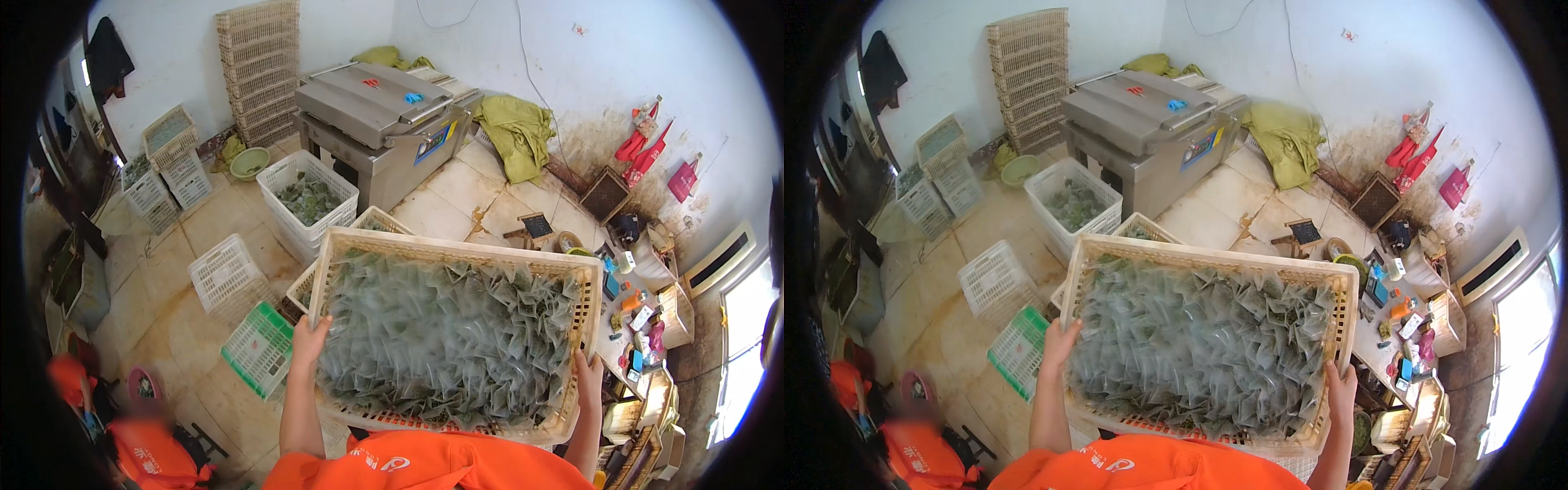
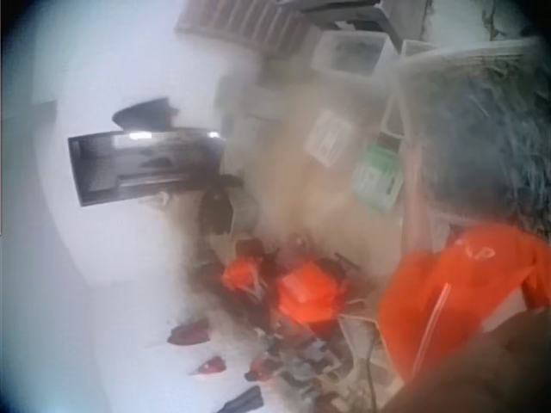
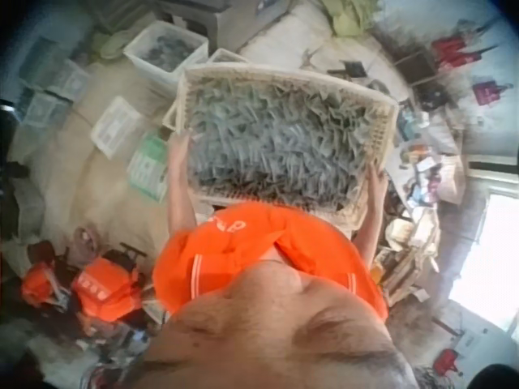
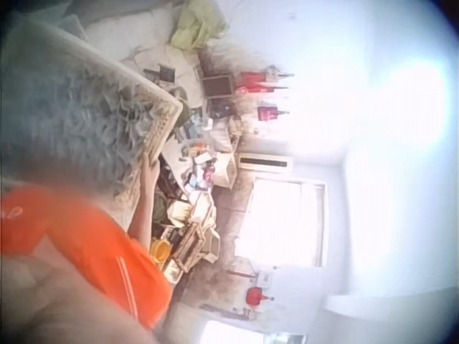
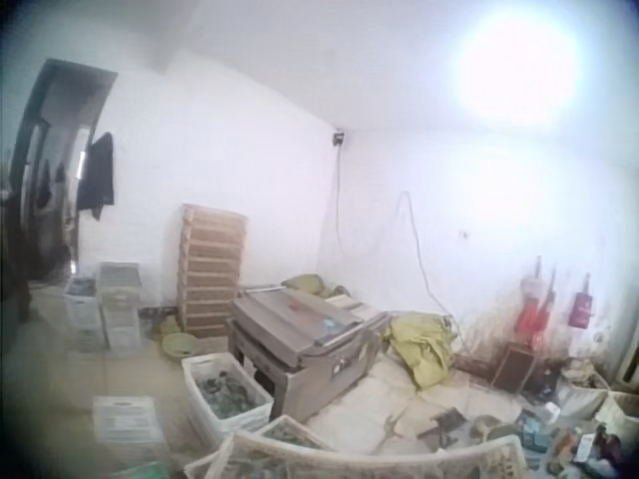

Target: The person scoops green tea leaves from a bowl into small plastic bags, weighs each bag on a digital scale, and places the filled bags into a basket. The person repeats this process continuously.

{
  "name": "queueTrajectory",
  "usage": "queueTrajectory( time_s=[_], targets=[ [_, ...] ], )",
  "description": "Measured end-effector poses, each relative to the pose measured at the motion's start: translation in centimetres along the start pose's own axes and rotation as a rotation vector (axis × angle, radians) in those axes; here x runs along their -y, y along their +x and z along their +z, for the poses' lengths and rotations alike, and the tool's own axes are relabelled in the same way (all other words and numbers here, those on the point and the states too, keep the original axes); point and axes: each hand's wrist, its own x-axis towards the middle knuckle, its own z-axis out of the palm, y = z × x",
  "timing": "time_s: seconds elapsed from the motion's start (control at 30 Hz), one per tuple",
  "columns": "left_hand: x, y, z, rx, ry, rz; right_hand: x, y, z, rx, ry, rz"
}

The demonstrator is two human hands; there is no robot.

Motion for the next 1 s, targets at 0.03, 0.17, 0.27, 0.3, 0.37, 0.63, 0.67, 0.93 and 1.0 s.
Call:
queueTrajectory(
  time_s=[0.03, 0.17, 0.27, 0.3, 0.37, 0.63, 0.67, 0.93, 1.0],
  targets=[
    [-0.1, 1.4, 0.5, -0.014, -0.002, -0.004, 0.7, 1.6, 1.4, 0.009, -0.016, 0.006],
    [1.6, 5.5, 1.6, -0.099, -0.019, -0.080, 2.6, 10.1, 7.5, 0.133, -0.055, -0.022],
    [2.7, 8.0, 2.0, -0.218, -0.041, -0.172, 5.7, 18.2, 14.4, 0.257, -0.117, -0.070],
    [3.4, 8.4, 1.9, -0.277, -0.040, -0.208, 7.9, 20.1, 17.5, 0.313, -0.159, -0.094],
    [5.8, 8.9, 2.0, -0.394, -0.071, -0.259, 9.5, 25.5, 23.1, 0.399, -0.248, -0.107],
    [9.2, 10.8, 7.2, -0.781, -0.315, -0.578, 9.0, 45.6, 54.3, 0.824, -0.501, -0.157],
    [9.6, 11.2, 7.4, -0.833, -0.320, -0.626, 9.0, 46.0, 58.2, 0.889, -0.519, -0.168],
    [19.1, 18.4, 9.3, -0.891, -0.393, -0.673, 6.8, 49.1, 75.4, 1.005, -0.575, -0.182],
    [20.7, 20.0, 9.8, -0.769, -0.328, -0.684, 4.3, 50.0, 77.2, 0.952, -0.533, -0.184]
  ],
)
